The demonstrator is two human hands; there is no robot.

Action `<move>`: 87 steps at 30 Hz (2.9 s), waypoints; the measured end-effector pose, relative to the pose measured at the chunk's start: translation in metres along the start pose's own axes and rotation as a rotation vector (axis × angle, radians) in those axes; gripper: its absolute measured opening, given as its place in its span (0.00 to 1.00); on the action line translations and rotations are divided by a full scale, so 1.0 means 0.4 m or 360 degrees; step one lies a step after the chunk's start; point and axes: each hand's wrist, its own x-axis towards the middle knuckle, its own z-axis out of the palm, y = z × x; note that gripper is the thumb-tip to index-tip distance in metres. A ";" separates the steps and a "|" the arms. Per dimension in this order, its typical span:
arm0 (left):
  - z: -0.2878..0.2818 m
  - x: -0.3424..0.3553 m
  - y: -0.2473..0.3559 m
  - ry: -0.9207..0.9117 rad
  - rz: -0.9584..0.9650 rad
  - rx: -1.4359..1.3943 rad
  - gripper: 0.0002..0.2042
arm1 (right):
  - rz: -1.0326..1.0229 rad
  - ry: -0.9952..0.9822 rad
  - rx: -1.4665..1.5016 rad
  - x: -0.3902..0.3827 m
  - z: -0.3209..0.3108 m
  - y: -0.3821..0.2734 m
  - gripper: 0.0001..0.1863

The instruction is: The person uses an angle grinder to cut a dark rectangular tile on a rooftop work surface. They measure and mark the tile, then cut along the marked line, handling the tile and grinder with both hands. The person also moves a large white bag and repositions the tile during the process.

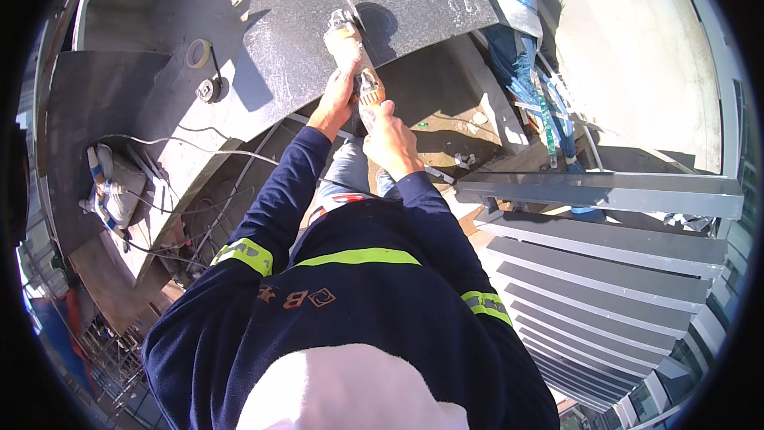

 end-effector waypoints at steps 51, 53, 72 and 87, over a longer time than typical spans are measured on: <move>0.051 -0.123 -0.028 -0.0043 -0.0243 -0.0115 0.20 | -0.0014 0.0071 0.0064 -0.117 0.017 0.057 0.31; 0.050 -0.107 -0.023 -0.0034 -0.0255 -0.0123 0.20 | -0.0003 0.0073 0.0066 -0.102 0.018 0.053 0.31; 0.031 -0.072 -0.017 -0.0070 -0.0220 -0.0110 0.23 | -0.0099 0.0069 0.0057 -0.065 0.028 0.056 0.31; 0.037 -0.037 0.013 -0.0055 -0.0246 -0.0101 0.21 | -0.0157 0.0075 0.0077 -0.018 0.016 0.030 0.31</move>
